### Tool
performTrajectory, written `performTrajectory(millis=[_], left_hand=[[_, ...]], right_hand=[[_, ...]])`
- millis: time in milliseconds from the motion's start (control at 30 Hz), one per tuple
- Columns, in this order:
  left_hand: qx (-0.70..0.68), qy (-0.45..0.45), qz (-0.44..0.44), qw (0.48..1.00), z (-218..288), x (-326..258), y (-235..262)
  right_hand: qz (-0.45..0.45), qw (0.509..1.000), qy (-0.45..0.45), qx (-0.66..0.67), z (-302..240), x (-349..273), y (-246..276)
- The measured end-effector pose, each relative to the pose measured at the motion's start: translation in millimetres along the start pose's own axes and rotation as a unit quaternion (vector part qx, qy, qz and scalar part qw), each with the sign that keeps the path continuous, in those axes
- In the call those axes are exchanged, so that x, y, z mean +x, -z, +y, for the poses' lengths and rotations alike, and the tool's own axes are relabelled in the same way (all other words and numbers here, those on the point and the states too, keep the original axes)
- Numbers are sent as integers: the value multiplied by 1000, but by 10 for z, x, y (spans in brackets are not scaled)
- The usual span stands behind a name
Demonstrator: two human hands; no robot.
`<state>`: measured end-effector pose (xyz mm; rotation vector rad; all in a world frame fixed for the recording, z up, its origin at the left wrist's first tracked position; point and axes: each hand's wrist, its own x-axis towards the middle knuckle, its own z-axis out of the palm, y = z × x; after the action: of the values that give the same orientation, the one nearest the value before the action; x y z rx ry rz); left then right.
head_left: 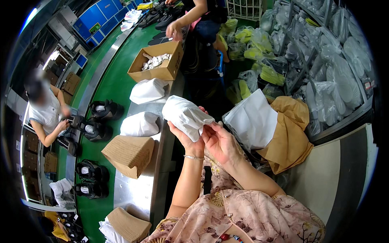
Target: The person wraps shoe insoles in white paper and inserts them into black shoes on a conveyor belt, while also stacking cardboard components by hand.
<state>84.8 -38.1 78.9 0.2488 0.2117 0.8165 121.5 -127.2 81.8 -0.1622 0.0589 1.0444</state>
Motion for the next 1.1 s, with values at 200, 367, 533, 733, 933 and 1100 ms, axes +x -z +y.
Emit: performTrajectory(millis=[200,367,533,733,933,1100], left_hand=[[-15,16,-3,1000,57,10,-48],[0,15,-3,1000,63,33,41],[10,10,0,1000,79,-44,-35],[61,-63,45,995,52,125,196],[90,-60,62,992,105,98,197],[92,-74,72,990,53,95,190]], right_hand=[[-147,983,-10,-107,18,12,-103],[-117,976,-5,-182,89,140,98],[-88,992,-19,-94,80,153,5],[-114,991,-48,-55,-9,228,72],[-95,987,-129,-18,-138,156,-33],[-129,982,-34,-133,-75,135,44]])
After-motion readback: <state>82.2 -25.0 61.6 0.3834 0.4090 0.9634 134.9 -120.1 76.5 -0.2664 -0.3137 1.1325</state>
